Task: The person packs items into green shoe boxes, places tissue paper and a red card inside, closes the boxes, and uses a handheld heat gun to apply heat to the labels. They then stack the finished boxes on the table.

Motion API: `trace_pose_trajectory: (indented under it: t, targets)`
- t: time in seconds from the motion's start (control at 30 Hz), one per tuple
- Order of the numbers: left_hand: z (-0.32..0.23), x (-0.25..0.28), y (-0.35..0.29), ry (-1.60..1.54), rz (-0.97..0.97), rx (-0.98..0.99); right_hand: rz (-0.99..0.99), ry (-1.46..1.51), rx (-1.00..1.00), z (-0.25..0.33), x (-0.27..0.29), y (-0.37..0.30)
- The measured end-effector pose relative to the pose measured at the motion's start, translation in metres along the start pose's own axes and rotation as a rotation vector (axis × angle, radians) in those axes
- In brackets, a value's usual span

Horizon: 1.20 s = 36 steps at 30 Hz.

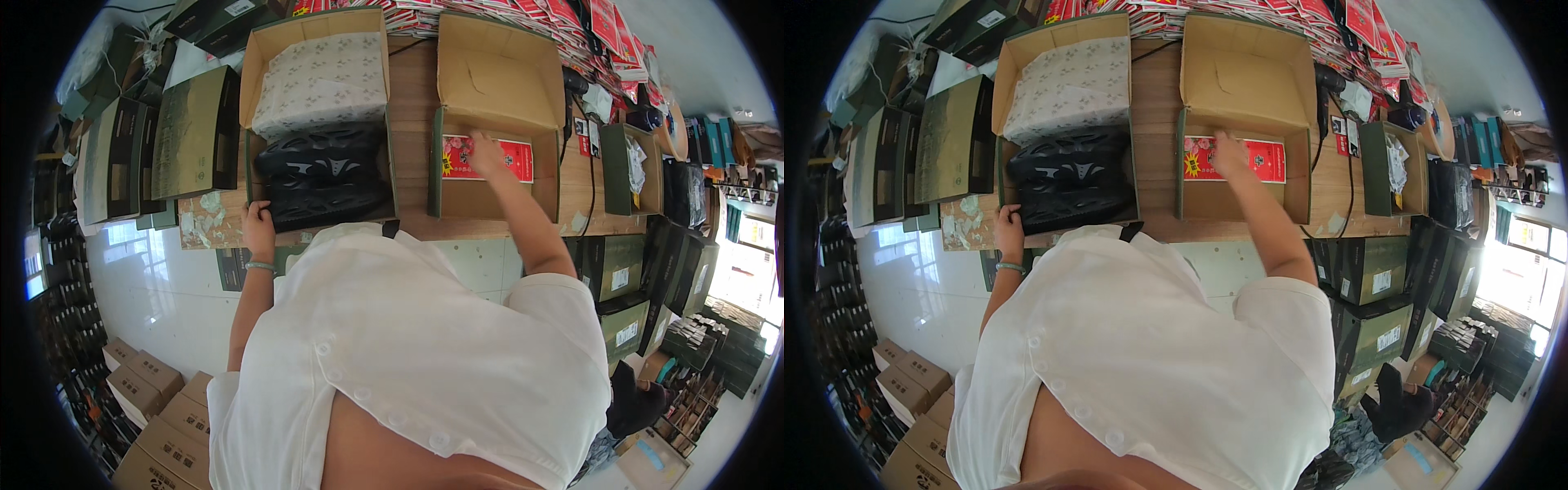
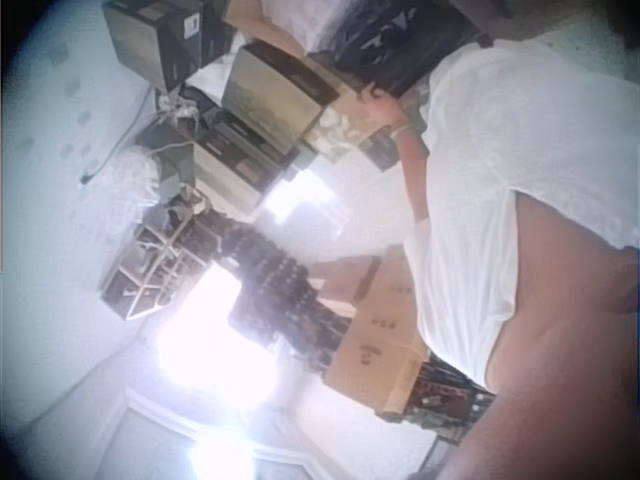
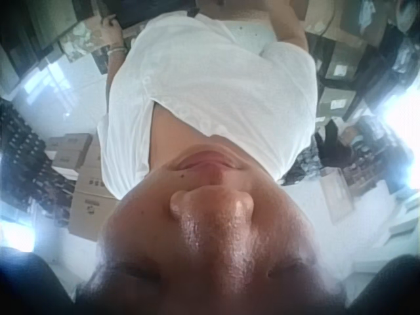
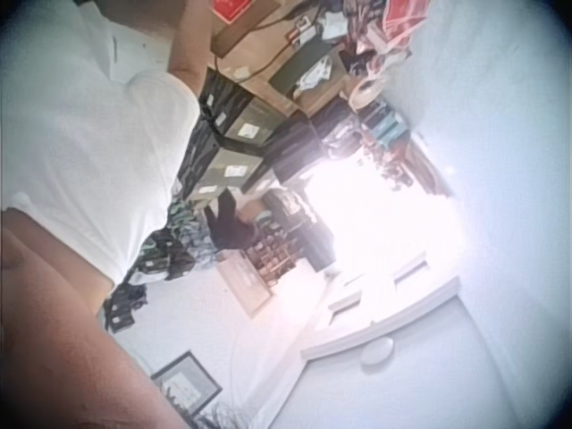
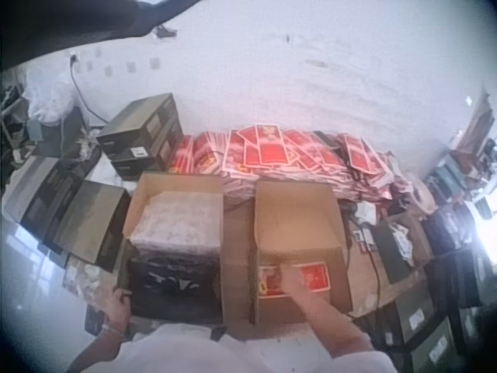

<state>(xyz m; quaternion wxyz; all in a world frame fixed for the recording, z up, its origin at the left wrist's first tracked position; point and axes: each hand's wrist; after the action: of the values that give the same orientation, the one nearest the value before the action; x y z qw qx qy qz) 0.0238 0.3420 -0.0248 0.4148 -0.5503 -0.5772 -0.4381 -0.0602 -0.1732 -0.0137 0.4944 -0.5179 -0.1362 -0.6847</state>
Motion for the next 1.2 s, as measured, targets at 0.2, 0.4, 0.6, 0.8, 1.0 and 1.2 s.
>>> trace_pose_trajectory:
  t: [0.2,0.4,0.6,0.8,1.0,1.2]
  targets:
    - [-0.004,0.008,-0.001,-0.033,0.063,0.015,0.194,-0.404,0.039,-0.054,-0.005,0.008]
    - [-0.006,0.011,0.003,0.014,0.054,-0.011,0.179,-0.536,-0.003,-0.065,-0.011,0.023]
    - [-0.005,0.011,0.002,-0.011,0.086,0.003,-0.033,0.066,0.012,-0.052,0.104,-0.027]
    - [-0.045,0.021,0.013,-0.329,-0.128,-0.243,-0.232,1.907,0.023,-0.009,0.136,-0.074]
    - [-0.198,0.157,-0.021,-1.076,0.667,-0.572,0.475,2.540,-0.072,0.053,0.048,-0.066]
    - [-0.224,0.185,-0.031,-1.011,0.537,-0.595,0.586,2.429,-0.162,0.132,0.001,-0.083]
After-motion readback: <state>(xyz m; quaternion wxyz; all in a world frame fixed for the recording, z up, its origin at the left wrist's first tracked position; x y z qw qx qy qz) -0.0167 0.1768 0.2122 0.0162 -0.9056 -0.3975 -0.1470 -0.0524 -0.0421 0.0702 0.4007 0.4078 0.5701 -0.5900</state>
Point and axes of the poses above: each hand's wrist, its own y-axis towards the middle knuckle, its own x-axis out of the back of the hand, z = x × y, and after that the axes turned 14 degrees about y, right-handed
